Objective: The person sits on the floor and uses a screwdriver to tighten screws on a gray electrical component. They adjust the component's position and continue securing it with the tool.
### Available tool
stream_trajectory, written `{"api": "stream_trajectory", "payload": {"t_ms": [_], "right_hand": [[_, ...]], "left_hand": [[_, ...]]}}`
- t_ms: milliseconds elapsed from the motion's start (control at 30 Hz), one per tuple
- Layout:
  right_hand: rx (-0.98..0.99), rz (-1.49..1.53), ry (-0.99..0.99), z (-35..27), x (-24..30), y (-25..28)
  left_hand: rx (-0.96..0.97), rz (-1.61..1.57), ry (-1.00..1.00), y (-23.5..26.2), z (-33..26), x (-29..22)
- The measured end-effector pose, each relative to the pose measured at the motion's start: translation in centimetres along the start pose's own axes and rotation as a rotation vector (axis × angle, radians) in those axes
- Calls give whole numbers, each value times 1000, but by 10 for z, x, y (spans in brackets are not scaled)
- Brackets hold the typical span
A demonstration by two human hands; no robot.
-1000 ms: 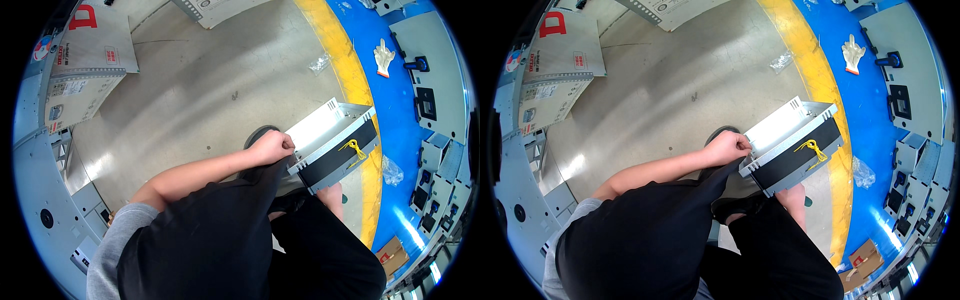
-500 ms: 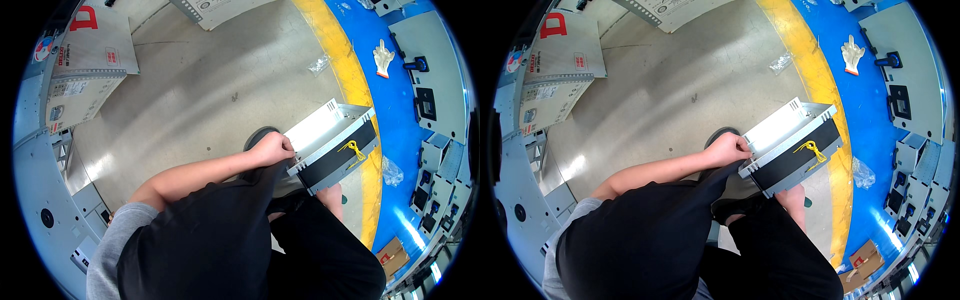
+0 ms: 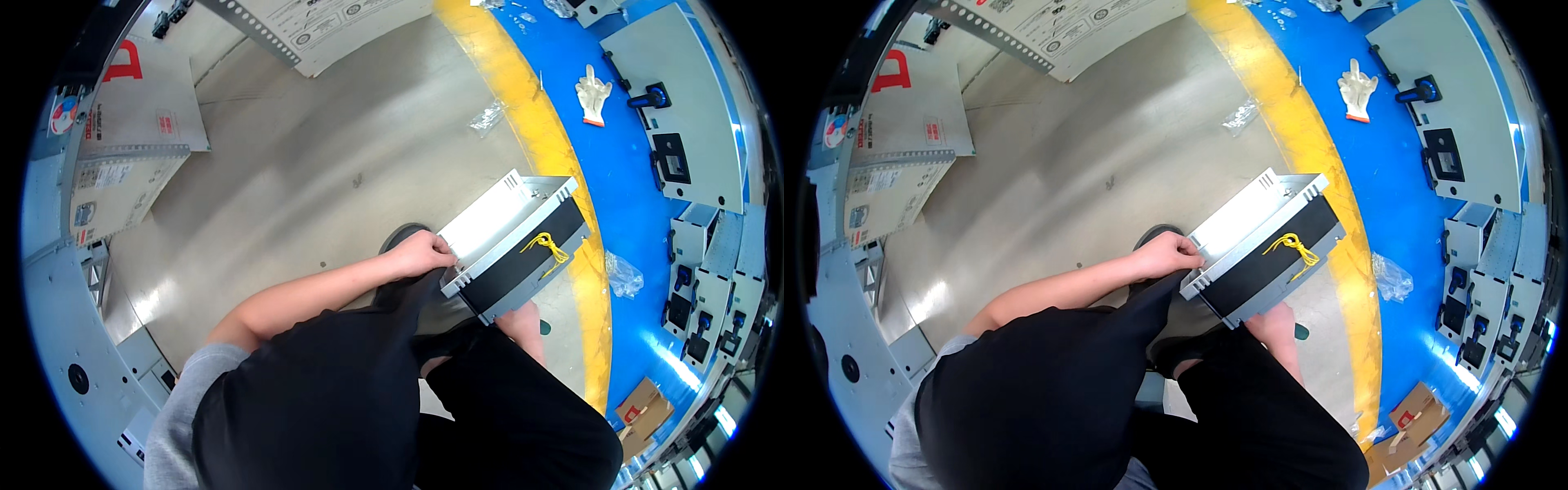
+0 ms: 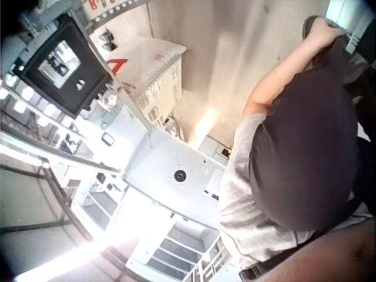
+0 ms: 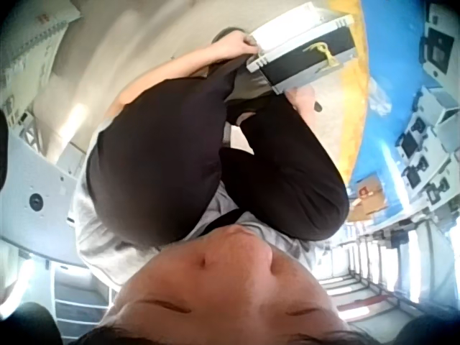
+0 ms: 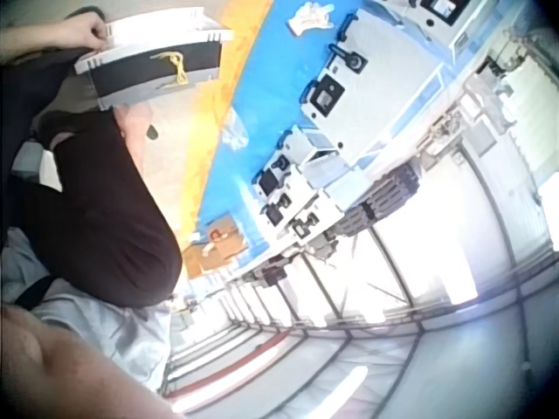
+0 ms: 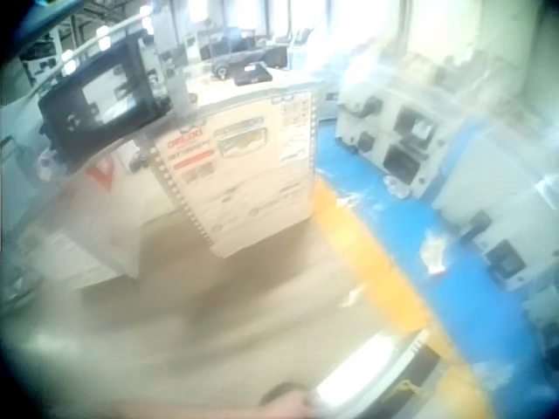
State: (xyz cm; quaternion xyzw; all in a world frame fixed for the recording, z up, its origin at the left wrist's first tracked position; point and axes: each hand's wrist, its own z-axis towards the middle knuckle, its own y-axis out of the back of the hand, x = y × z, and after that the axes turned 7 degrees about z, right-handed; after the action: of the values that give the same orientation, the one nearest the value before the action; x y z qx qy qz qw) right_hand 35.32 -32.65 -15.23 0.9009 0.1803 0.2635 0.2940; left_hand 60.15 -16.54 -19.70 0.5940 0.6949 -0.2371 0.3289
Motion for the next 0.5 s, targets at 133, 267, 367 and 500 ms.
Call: {"api": "stream_trajectory", "payload": {"t_ms": [133, 267, 367, 500], "right_hand": [[13, 11, -61, -1, 10, 7], [-3, 52, -45, -1, 2, 5], [-24, 54, -25, -3, -1, 3], [-56, 52, -14, -5, -9, -1]], "left_hand": [[90, 196, -49, 11, 9, -9], [97, 329, -13, 16, 27, -22], [-123, 339, 4, 27, 63, -25], [-563, 520, -205, 55, 128, -76]]}}
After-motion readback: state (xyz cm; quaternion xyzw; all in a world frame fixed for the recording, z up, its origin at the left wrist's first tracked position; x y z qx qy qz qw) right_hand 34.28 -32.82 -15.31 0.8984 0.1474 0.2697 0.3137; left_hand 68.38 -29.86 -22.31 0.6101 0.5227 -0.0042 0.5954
